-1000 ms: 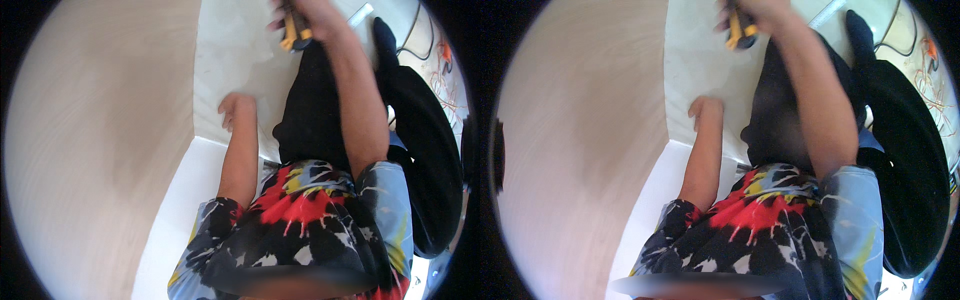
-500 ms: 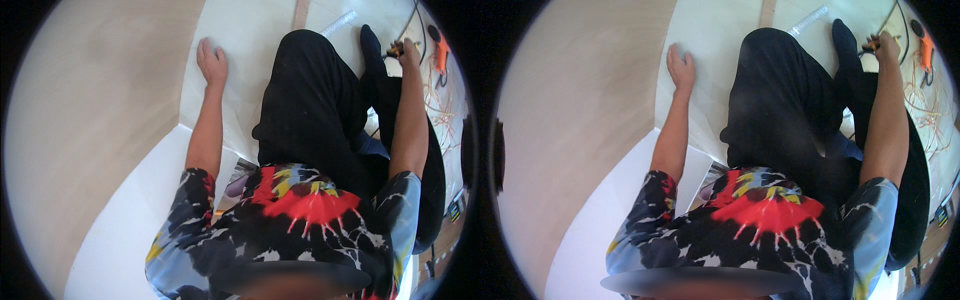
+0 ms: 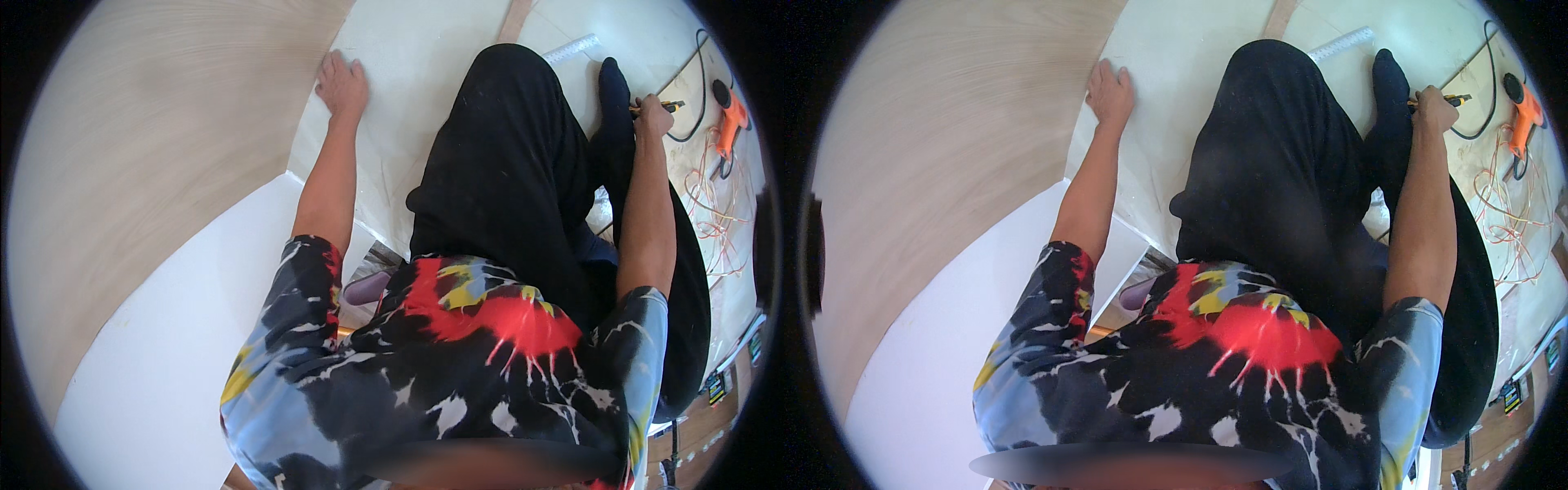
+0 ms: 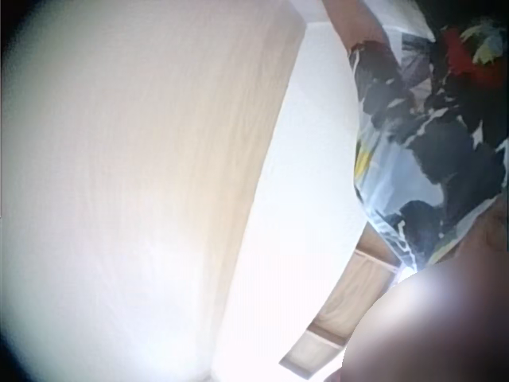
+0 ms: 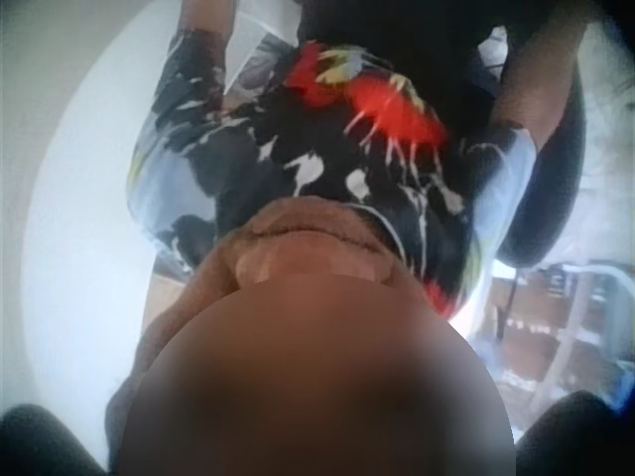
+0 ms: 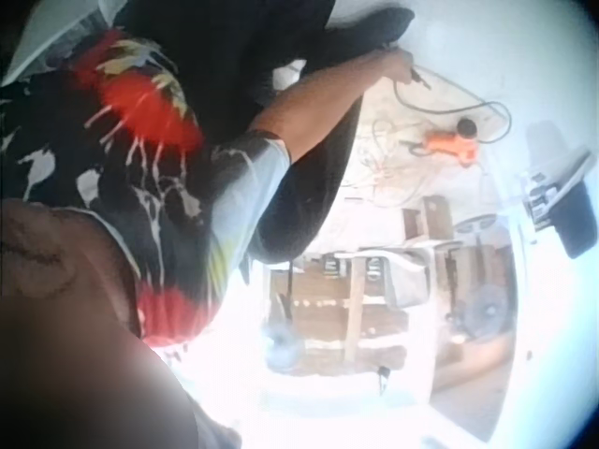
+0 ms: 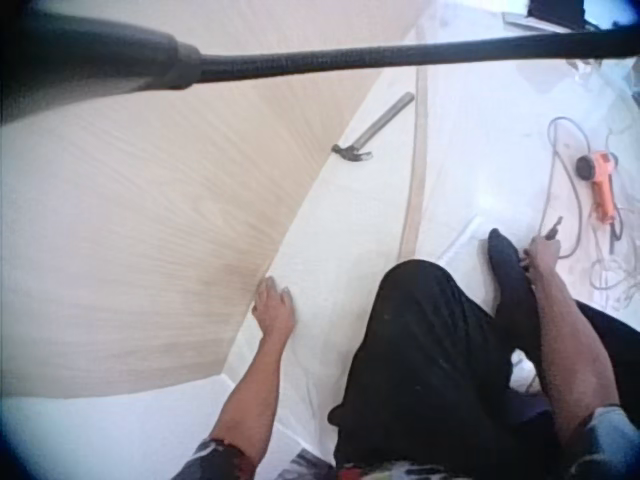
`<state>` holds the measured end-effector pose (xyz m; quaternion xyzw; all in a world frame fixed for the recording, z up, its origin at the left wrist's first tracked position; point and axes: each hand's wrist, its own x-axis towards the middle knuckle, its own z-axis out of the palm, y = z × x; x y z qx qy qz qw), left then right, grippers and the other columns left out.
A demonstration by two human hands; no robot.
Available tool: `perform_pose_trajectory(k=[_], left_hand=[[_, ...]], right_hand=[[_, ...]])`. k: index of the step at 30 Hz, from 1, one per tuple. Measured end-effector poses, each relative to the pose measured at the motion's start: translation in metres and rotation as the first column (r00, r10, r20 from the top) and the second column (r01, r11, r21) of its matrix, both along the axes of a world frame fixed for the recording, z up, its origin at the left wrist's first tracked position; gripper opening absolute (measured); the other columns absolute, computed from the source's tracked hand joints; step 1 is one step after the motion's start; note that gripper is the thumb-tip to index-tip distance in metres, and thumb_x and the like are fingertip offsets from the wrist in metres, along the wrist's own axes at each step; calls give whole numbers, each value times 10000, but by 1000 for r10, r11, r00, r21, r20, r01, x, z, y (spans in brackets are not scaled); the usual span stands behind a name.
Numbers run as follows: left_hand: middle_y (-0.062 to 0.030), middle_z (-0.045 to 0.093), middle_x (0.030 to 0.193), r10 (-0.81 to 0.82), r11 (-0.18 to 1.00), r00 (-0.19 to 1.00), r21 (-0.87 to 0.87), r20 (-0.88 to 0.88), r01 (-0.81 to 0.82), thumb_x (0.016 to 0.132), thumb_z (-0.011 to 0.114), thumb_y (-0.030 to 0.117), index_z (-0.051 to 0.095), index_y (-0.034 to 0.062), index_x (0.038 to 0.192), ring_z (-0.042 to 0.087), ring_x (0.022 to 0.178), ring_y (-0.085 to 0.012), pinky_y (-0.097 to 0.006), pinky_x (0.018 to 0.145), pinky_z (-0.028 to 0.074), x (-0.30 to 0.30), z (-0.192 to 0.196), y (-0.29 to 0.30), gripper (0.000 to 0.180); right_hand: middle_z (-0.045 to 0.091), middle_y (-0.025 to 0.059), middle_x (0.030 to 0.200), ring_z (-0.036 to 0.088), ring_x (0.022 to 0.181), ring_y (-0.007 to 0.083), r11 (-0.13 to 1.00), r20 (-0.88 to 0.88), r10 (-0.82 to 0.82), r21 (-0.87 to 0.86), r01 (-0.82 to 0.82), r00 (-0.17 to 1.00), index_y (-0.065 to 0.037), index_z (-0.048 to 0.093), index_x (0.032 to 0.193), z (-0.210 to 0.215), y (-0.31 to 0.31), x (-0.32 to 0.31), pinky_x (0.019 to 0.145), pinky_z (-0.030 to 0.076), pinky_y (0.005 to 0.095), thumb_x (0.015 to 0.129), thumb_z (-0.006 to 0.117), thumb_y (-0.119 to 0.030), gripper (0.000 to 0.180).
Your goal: The person smooths a large sheet of white wallpaper onto a wall, trims the edges with a utility knife, and secures a wooden trim strip using a hammer. They also use a heat gun to warm the material during the process.
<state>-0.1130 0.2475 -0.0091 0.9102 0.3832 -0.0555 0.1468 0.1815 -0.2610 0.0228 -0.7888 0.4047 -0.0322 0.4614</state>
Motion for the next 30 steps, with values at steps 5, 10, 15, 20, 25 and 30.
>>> perform_pose_trajectory(k=[5,10,15,20,25,30], left_hand=[[-212,495,1503,52,996,998,70,-22,-50,981,607,326,564,22,1405,446,1400,-384,-531,1114,396,-74,-12,27,523],[-230,516,1475,252,967,967,55,-43,-250,959,635,315,575,17,1398,449,1389,-405,-524,1125,397,-92,9,37,534],[-233,517,1478,427,898,903,134,-42,-418,959,624,313,550,-8,1415,440,1393,-419,-528,1136,386,-107,25,39,563],[-236,490,1502,453,884,891,147,-34,-444,993,586,344,543,-24,1419,430,1402,-414,-524,1150,368,-125,21,26,564],[-210,376,1611,463,863,878,287,-118,-416,1032,485,349,439,44,1537,315,1499,-409,-584,1202,260,-130,18,-41,592],[-219,308,1651,511,847,850,248,-131,-471,1042,423,380,324,64,1599,218,1543,-437,-626,1230,151,-115,35,-40,648]], right_hand=[[716,242,933,755,785,300,1000,-57,10,-5,-10,998,217,605,1024,-32,8,14,677,611,385,784,738,-33,371],[725,228,900,759,763,281,987,-183,24,-150,-52,983,197,583,1067,-70,-3,53,648,613,365,784,749,-50,411],[712,286,992,749,899,380,993,-191,74,-80,-91,979,178,559,1116,-73,15,67,812,596,432,771,742,-119,491],[660,308,1142,693,1074,419,932,-255,37,-341,-126,966,136,488,1227,-88,6,77,975,537,479,802,723,-179,579],[565,341,1275,543,1267,486,792,-310,87,-555,-254,947,78,423,1406,-8,66,62,1028,505,515,842,712,-275,725],[658,269,1259,642,1156,404,434,-136,793,-559,-707,594,-9,646,1318,-20,120,69,1006,516,469,925,671,-373,537]])
